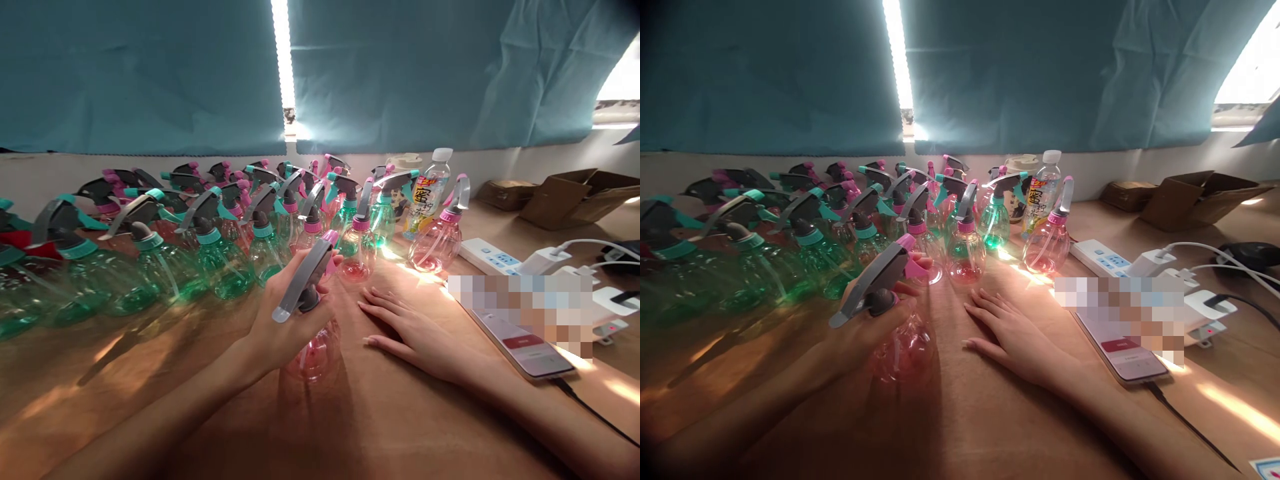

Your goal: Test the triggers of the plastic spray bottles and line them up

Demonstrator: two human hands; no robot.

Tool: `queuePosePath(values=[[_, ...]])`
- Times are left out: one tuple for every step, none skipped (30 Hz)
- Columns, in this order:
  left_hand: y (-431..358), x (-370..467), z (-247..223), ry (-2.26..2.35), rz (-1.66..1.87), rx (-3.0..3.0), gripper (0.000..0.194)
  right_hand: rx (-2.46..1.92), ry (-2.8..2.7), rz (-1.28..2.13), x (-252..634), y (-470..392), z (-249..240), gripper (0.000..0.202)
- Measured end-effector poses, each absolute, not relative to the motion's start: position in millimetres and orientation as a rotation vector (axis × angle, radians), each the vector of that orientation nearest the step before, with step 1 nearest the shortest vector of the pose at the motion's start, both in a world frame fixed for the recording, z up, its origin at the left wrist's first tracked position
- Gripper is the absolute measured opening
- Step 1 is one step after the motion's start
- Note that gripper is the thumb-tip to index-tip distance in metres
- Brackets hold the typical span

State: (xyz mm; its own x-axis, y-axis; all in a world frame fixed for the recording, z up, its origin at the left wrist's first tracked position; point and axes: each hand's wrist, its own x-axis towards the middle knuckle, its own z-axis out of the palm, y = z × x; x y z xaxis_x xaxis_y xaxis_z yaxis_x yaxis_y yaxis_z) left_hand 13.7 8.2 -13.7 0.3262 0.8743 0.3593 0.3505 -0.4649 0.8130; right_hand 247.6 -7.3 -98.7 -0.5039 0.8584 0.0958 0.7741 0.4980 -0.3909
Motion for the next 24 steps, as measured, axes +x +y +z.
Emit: queuePosePath(values=[[8.0, 14.1, -13.0, 1.076, 1.084, 1.969, 0.041, -1.386, -2.471, 0.44, 247.4, -7.4, -97.8, 0.067], [7.7, 14.6, -12.2, 1.076, 1.089, 1.966, 0.04, -1.391, -2.476, 0.444, 247.2, -7.5, -97.1, 0.067], [7.4, 15.2, -11.5, 1.074, 1.096, 1.968, 0.04, -1.397, -2.479, 0.445, 247.1, -7.6, -96.7, 0.068], [7.2, 15.8, -10.8, 1.068, 1.106, 1.975, 0.039, -1.402, -2.482, 0.442, 247.0, -7.6, -96.6, 0.068], [6.9, 16.3, -10.3, 1.063, 1.117, 1.984, 0.038, -1.403, -2.482, 0.439, 247.1, -7.7, -96.8, 0.068], [6.7, 16.7, -9.8, 1.062, 1.122, 1.991, 0.037, -1.4, -2.477, 0.436, 247.2, -7.7, -97.2, 0.068], [6.6, 16.9, -9.4, 1.067, 1.122, 1.996, 0.035, -1.392, -2.465, 0.433, 247.3, -7.7, -97.8, 0.067], [6.4, 17.1, -9.1, 1.075, 1.118, 1.996, 0.032, -1.381, -2.452, 0.43, 247.4, -7.7, -98.5, 0.066], [6.3, 17.1, -8.9, 1.083, 1.112, 1.996, 0.027, -1.371, -2.442, 0.427, 247.6, -7.6, -99.3, 0.065], [6.1, 17.0, -8.7, 1.092, 1.104, 1.998, 0.021, -1.362, -2.437, 0.426, 247.8, -7.5, -100.0, 0.064], [5.9, 16.8, -8.7, 1.103, 1.095, 2.003, 0.016, -1.359, -2.436, 0.425, 248.0, -7.4, -100.7, 0.065], [5.7, 16.5, -8.8, 1.112, 1.092, 2.009, 0.011, -1.358, -2.44, 0.425, 248.2, -7.3, -101.2, 0.065], [5.6, 16.3, -9.1, 1.124, 1.096, 2.013, 0.007, -1.356, -2.444, 0.426, 248.5, -7.2, -101.7, 0.066], [5.5, 16.0, -9.6, 1.138, 1.102, 2.015, 0.006, -1.354, -2.444, 0.426, 248.7, -7.2, -102.1, 0.066], [5.5, 15.8, -10.3, 1.153, 1.113, 2.015, 0.005, -1.352, -2.441, 0.425, 248.8, -7.1, -102.5, 0.065], [5.7, 15.7, -11.3, 1.164, 1.126, 2.013, 0.005, -1.349, -2.436, 0.424, 248.9, -7.1, -102.7, 0.064], [5.9, 15.5, -12.3, 1.169, 1.141, 2.011, 0.005, -1.347, -2.431, 0.424, 249.0, -7.2, -102.8, 0.064], [6.2, 15.5, -13.2, 1.175, 1.15, 2.009, 0.005, -1.348, -2.427, 0.425, 248.9, -7.2, -102.8, 0.064], [6.4, 15.6, -13.9, 1.182, 1.153, 2.008, 0.006, -1.35, -2.426, 0.428, 248.8, -7.2, -102.6, 0.065], [6.4, 15.7, -14.2, 1.188, 1.155, 2.007, 0.007, -1.353, -2.425, 0.43, 248.7, -7.2, -102.3, 0.065], [6.3, 16.0, -13.9, 1.2, 1.157, 2.003, 0.008, -1.356, -2.425, 0.433, 248.4, -7.2, -101.9, 0.065], [5.8, 16.5, -12.8, 1.215, 1.161, 1.994, 0.009, -1.358, -2.427, 0.434, 248.2, -7.1, -101.4, 0.065], [5.0, 17.1, -11.1, 1.223, 1.16, 1.984, 0.01, -1.362, -2.432, 0.434, 248.0, -7.0, -100.9, 0.066], [4.0, 17.8, -8.7, 1.222, 1.156, 1.975, 0.011, -1.367, -2.439, 0.432, 247.9, -6.8, -100.5, 0.066]])
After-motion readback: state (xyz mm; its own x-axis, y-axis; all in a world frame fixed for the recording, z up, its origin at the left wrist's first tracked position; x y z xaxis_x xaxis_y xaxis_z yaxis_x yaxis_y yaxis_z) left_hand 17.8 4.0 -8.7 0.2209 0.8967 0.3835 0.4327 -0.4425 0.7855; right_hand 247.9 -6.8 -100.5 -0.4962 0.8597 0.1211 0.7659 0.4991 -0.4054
